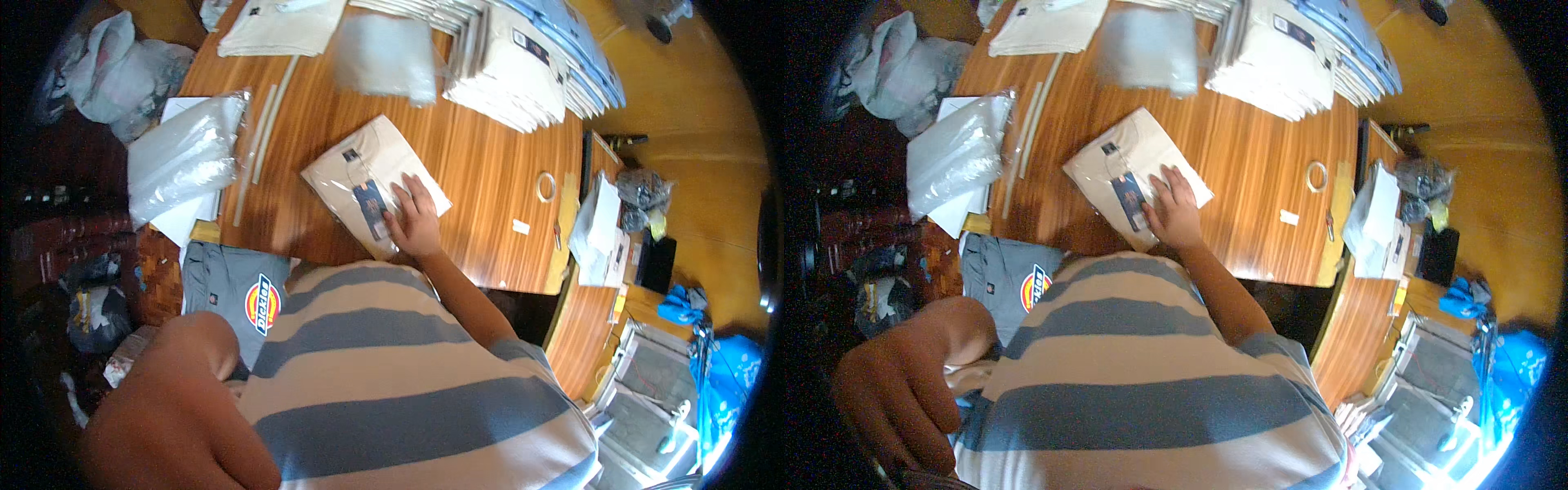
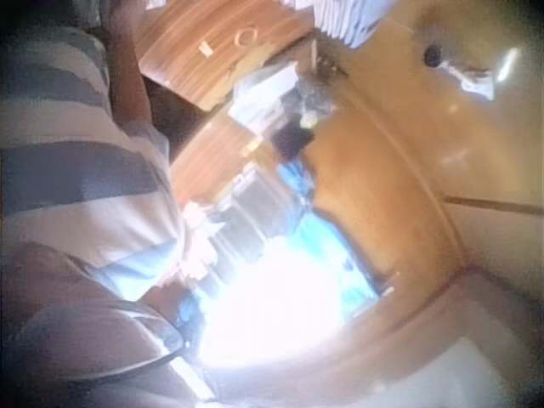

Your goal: The person places folded shirts into plastic bags, seals the bags with adhesive tape, and stacks the finished packages.

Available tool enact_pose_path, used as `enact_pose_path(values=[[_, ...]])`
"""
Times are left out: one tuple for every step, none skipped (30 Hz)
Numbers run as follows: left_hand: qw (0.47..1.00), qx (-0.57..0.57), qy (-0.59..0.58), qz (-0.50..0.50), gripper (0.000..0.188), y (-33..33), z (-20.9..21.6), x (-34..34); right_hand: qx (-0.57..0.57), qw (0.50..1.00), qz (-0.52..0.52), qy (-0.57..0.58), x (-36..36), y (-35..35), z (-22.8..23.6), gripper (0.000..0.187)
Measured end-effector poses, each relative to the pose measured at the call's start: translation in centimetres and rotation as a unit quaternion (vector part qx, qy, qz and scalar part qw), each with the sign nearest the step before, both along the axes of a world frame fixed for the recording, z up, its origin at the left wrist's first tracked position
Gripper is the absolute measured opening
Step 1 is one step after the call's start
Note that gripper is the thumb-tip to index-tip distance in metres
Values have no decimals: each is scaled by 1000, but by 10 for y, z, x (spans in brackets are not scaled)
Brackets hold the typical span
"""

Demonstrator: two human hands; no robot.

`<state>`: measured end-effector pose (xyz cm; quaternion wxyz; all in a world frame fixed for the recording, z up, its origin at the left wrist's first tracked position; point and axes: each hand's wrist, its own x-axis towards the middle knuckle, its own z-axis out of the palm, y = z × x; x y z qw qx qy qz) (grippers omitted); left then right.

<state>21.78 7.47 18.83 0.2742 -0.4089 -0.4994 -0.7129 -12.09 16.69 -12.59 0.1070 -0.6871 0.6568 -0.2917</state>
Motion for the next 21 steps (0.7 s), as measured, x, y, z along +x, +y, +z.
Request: enact_pose_path(values=[[999, 17, -3, -35, 20, 2, 2, 2, -3, 1000, 1, -3, 2, 0, -2, 59], [998, 31, -1, -61, 21, 8, 3, 0, -4, 1000, 3, -3, 0, 3, -2, 59], [996, 37, -3, -83, 21, 9, 6, 0, -6, 1000, 6, -4, -3, 0, -4, 59], [994, 48, -4, -101, 22, 13, 5, -1, -10, 1000, 8, 0, -2, 2, -1, 59], [992, 55, -2, -111, 22, 14, 5, -1, -8, 1000, 8, -3, 0, 2, 1, 59], [991, 64, -2, -118, 23, 17, 5, -1, -6, 1000, 8, -6, 2, 2, 2, 58], [990, 67, 0, -126, 23, 19, 6, -2, -6, 1000, 9, -5, 1, -1, 3, 58], [988, 72, 2, -138, 24, 21, 6, 0, -6, 1000, 6, -5, 1, -1, 2, 58], [986, 75, 3, -151, 24, 22, 7, 1, -6, 1000, 4, -6, 2, -1, -1, 58], [984, 75, 4, -163, 25, 23, 7, 0, -8, 1000, 4, -6, 2, -3, -2, 58], [983, 75, 6, -170, 25, 23, 7, 0, -9, 1000, 9, -1, 0, -2, -3, 57], [982, 76, 5, -174, 26, 24, 9, 1, -9, 1000, 14, 5, -1, 0, -4, 57], [981, 77, 5, -179, 26, 27, 10, 1, -8, 1000, 16, 7, 0, 3, -2, 57], [979, 80, 4, -186, 27, 29, 10, -3, -7, 1000, 11, 10, 0, 4, 1, 55], [978, 78, 4, -194, 27, 27, 12, -4, -13, 1000, 9, 10, -2, -1, 2, 56], [977, 80, 6, -200, 28, 27, 11, -5, -14, 1000, 7, 8, -1, -5, 2, 56], [975, 80, 6, -206, 28, 28, 11, -7, -16, 1000, 5, 6, 0, -5, 2, 56], [973, 80, 5, -216, 29, 31, 12, -8, -5, 1000, 3, 1, 1, 0, -1, 56], [972, 81, 1, -219, 29, 29, 11, -5, -3, 1000, -2, 1, 5, 3, -1, 56], [973, 81, 2, -217, 30, 27, 9, -5, 2, 1000, 0, 6, 4, 1, 0, 56], [973, 83, 1, -214, 30, 26, 8, -3, 6, 1000, 2, 11, 2, -2, 1, 56]])
